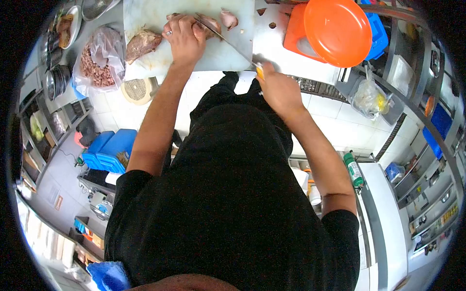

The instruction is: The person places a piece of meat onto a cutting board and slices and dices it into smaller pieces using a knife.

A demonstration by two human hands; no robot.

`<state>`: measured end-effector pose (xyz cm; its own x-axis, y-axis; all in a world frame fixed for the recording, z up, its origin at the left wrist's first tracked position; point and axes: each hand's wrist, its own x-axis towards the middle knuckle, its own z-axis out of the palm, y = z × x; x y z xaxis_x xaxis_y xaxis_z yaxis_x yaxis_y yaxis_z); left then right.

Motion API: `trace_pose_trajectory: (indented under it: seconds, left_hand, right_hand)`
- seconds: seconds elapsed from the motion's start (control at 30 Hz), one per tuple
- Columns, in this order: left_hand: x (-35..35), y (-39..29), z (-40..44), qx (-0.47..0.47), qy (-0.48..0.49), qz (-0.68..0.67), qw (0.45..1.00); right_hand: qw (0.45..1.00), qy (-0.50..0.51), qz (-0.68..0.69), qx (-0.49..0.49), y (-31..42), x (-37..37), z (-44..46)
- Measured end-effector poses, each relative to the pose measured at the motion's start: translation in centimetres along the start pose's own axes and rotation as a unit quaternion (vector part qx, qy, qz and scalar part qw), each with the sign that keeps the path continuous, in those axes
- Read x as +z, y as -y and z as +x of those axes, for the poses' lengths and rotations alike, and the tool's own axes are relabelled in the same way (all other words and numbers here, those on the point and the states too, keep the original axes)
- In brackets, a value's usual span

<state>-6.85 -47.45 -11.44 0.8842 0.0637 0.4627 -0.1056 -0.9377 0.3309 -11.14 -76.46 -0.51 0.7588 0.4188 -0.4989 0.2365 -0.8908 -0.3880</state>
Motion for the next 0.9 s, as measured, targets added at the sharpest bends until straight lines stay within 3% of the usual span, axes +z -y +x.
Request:
trace_pose_trajectory:
  seconds: [0.2, 0.27, 0.47, 0.9]
  left_hand:
    - [-0.5, -0.2, -0.1, -0.011, 0.006, 0.010, 1.000]
    - [-0.1, 0.3, 0.0, 0.004, -0.025, -0.031, 0.999]
    - [-1.1, 0.0, -0.2, 0.001, -0.053, -0.024, 0.998]
    - [-1.0, -0.2, 0.0, -0.011, -0.040, -0.035, 0.998]
  right_hand:
    - [0.999, 0.030, -0.009, 0.032, -1.7, 0.2, -2.3]
    - [1.000, -0.008, -0.009, 0.020, -1.5, 0.0, -2.1]
    - [1.000, -0.017, 0.007, 0.014, 1.3, -4.6, -2.5]
    - [0.998, 0.012, -0.055, 0.009, 5.2, -7.0, -3.9]
